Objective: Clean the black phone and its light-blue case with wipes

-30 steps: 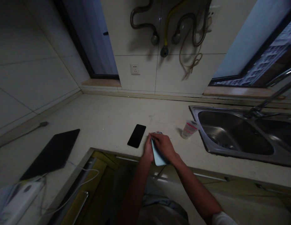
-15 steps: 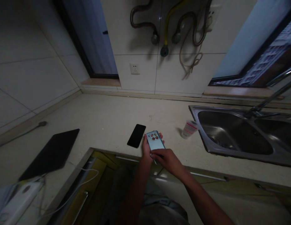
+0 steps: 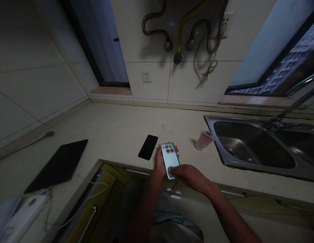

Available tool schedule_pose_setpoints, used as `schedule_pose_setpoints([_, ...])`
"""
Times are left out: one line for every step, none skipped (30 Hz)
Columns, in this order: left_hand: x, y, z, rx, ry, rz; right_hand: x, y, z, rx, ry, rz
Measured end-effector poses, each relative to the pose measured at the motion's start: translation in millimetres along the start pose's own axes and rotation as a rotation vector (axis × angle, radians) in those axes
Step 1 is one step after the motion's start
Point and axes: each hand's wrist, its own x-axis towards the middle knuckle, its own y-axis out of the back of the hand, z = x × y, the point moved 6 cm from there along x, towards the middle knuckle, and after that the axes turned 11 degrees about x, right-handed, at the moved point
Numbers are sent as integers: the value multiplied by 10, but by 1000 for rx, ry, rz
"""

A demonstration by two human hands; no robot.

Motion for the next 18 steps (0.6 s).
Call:
schedule_pose_setpoints([-7, -7, -1, 6, -2, 1, -21, 24, 16, -18, 11, 4])
schedule_pose_setpoints([-12, -15, -1, 10, -5, 3, -42, 41, 29, -43, 22, 3])
schedule_pose_setpoints([-15, -21, 1, 15, -7, 6, -63, 51, 41, -77, 32, -5])
schedule_pose_setpoints([-18, -28, 3, 20, -7, 8, -83, 54, 57, -118, 38, -11])
schedule_pose_setpoints([-20, -36, 6, 24, -6, 10, -102, 55, 79, -160, 41, -11])
schedule_pose_setpoints([-23, -43, 10, 26, -5, 11, -119, 54, 107, -199, 41, 0])
schedule_pose_setpoints([-27, -49, 13, 27, -2, 12, -134, 52, 141, -230, 41, 22])
schedule_pose_setpoints([-31, -54, 17, 26, -1, 13, -148, 48, 180, -249, 43, 53])
schedule_pose_setpoints([-35, -60, 18, 24, 2, 10, -160, 42, 220, -254, 49, 89])
schedule_pose_setpoints([-39, -65, 18, 23, 5, 7, -169, 33, 260, -249, 58, 126])
schedule_pose_setpoints([-41, -66, 17, 22, 6, 6, -174, 22, 295, -239, 74, 162])
schedule_pose_setpoints([-42, -66, 16, 21, 6, 4, -174, 12, 326, -228, 89, 198])
schedule_pose_setpoints([-41, -63, 13, 21, 8, 2, -168, 8, 353, -216, 102, 237])
schedule_pose_setpoints([-39, -60, 9, 22, 11, 1, -156, 11, 376, -205, 109, 276])
schedule_pose_setpoints([-35, -57, 5, 23, 14, -3, -138, 21, 394, -195, 111, 317])
schedule_pose_setpoints([-30, -54, 1, 23, 18, -7, -113, 36, 409, -186, 108, 355])
schedule_pose_setpoints([-25, -52, -4, 24, 27, -10, -84, 56, 420, -177, 103, 389])
schedule_pose_setpoints([-20, -51, -10, 26, 38, -13, -49, 77, 429, -166, 95, 419])
